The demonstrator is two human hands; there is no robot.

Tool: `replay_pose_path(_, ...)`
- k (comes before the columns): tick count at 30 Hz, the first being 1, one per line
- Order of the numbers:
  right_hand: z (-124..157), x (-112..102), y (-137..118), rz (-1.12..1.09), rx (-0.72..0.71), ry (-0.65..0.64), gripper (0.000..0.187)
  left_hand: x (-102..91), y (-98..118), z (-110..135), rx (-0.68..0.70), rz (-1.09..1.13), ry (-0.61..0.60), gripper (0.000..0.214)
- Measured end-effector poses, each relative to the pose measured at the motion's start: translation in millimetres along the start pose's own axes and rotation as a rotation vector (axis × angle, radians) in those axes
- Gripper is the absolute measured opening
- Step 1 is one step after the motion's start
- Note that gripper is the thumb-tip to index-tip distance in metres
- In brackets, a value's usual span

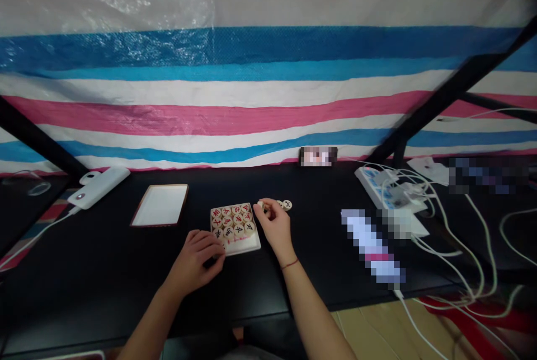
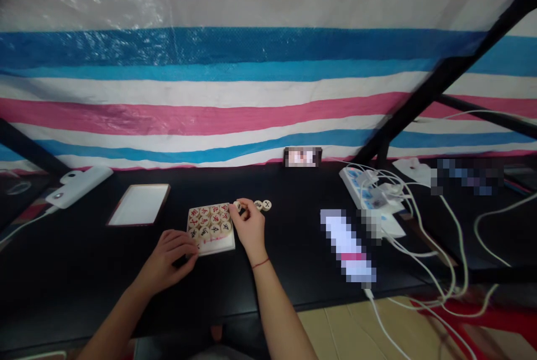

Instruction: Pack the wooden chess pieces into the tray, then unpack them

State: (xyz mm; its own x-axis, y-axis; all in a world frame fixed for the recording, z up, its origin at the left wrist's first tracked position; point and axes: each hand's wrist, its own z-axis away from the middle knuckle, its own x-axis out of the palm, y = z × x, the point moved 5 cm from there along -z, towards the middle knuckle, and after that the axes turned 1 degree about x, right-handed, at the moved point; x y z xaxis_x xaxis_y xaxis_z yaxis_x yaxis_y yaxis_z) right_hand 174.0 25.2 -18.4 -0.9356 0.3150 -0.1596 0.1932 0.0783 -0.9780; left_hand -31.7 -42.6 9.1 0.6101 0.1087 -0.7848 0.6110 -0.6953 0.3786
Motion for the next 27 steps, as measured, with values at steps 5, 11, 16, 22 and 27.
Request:
replay_pose_path(5,4.9,3.5,-8.7,0.057,-0.116,-0.061,0.027,-0.2,-0.6,1.7,-0.013,-0.051,-0.009,0.011)
replay_pose_path(11,23.8,11.5,-40.7,0.183,-0.463,-0.190,0.012,0.4,-1.3,1.8,-0.026,-0.101,-0.036,0.015)
replay_pose_path(16,44.3,25.7,-50.0,0.268,-0.570,-0.297,0.014,-2.3,-7.8,4.4,-0.087,-0.071,0.042,0.015)
replay_pose_path(22,63.3,46.2,-45.7,0.468,-0.701,-0.481,0.017,-2.6,-20.6,8.6,-0.172,-0.060,0.084,0.017)
replay_pose_path(27,63.8,46.9,-43.3,0.556,-0.757,-0.551,0.023,-0.5,-23.8,9.5,-0.201,-0.011,0.059,0.019)
